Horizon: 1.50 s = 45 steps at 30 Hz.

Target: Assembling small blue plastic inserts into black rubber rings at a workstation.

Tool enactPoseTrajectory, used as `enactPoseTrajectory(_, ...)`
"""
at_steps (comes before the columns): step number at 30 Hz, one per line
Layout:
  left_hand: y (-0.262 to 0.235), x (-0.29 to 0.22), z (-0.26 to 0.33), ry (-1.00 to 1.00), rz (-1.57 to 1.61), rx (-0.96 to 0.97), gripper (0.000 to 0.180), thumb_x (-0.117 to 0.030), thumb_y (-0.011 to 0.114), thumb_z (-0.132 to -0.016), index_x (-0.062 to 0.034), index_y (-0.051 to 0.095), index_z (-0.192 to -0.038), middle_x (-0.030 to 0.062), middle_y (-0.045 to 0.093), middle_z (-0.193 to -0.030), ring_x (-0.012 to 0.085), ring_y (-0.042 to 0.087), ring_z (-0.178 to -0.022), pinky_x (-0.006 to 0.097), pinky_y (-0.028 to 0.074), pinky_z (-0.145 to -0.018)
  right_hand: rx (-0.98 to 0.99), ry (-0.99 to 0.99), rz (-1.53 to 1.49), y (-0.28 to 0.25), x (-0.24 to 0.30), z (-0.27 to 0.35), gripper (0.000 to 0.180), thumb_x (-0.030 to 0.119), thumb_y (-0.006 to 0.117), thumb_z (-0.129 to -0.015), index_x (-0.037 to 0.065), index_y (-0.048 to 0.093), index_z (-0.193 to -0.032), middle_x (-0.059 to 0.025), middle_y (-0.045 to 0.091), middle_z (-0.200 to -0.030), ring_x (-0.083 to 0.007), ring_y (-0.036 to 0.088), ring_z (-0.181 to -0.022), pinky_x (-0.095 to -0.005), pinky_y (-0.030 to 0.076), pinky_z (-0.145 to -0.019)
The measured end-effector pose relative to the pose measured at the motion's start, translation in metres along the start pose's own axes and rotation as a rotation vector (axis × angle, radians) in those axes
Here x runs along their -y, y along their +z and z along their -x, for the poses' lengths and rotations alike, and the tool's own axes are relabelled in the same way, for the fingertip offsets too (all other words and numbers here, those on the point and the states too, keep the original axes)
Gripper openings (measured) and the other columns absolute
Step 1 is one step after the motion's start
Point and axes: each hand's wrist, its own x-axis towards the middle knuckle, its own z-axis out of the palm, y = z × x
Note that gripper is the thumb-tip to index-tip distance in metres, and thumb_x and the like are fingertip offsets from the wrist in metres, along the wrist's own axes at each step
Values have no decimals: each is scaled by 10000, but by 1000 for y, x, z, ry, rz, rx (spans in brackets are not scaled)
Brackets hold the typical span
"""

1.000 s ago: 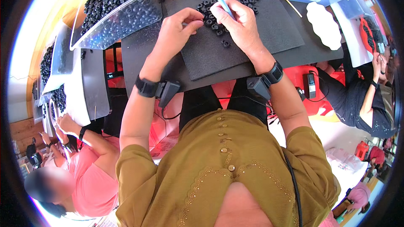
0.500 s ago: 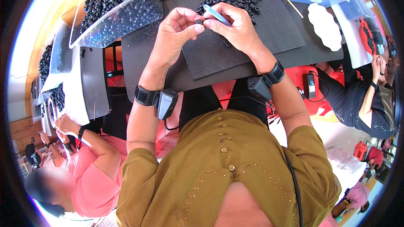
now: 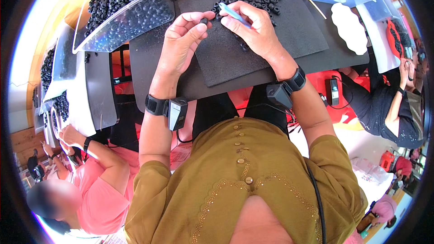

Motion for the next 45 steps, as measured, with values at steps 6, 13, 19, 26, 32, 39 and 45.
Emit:
enactPoseTrajectory(6, -4, -1, 1, -29, 87, -30, 216, -29, 647, -908, -57, 605, -1118, 104, 656, -1141, 145, 646, -975, 246, 537, -854, -5, -89, 29, 2, 4, -1, 235, 217, 713, -873, 53, 676, -1039, -46, 669, -786, -99, 610, -676, -258, 473, -611)
enactPoseTrajectory(13, -7, 4, 0, -29, 112, -27, 219, -26, 648, -907, -47, 603, -1121, 74, 667, -1043, 158, 666, -947, 258, 554, -851, 95, -250, 59, 5, 5, -3, 315, 177, 726, -850, 66, 678, -1140, -98, 708, -959, -204, 684, -807, -295, 521, -705)
enactPoseTrajectory(19, -6, 4, 1, -42, 137, -6, 209, -28, 636, -918, -33, 601, -1125, 63, 665, -1027, 146, 659, -934, 252, 554, -841, 59, -339, 121, 7, 2, -2, 318, 179, 724, -831, 97, 687, -1136, -95, 681, -873, -259, 652, -724, -320, 510, -643)
enactPoseTrajectory(26, -6, 3, 2, -67, 212, 7, 192, -96, 597, -963, -32, 598, -1144, 66, 653, -1045, 130, 645, -924, 235, 548, -825, 104, -283, 174, 3, 9, 0, 330, 186, 728, -825, 97, 685, -1139, -83, 622, -772, -261, 590, -642, -342, 473, -594)
enactPoseTrajectory(32, -6, 4, 1, -96, 260, 22, 203, -147, 575, -983, -35, 595, -1151, 85, 646, -1061, 124, 641, -913, 214, 549, -797, 58, -290, -16, 6, 6, -1, 278, 218, 700, -875, 84, 686, -1117, -63, 647, -783, -181, 611, -663, -311, 481, -625)
enactPoseTrajectory(39, -13, 3, 2, -105, 345, 38, 207, -151, 570, -986, -31, 589, -1153, 111, 637, -1081, 116, 624, -887, 199, 547, -786, 114, 11, -66, -2, 6, 1, 299, 269, 582, -966, 1, 659, -1071, -43, 635, -851, -105, 595, -756, -248, 470, -703)
enactPoseTrajectory(45, -16, 0, 2, -139, 410, 6, 278, -91, 576, -966, -32, 551, -1236, 110, 586, -1122, 140, 552, -927, 185, 538, -779, 84, -109, 63, -1, 6, 0, 290, 312, 600, -940, 28, 657, -967, -120, 612, -744, -233, 608, -641, -317, 464, -605)
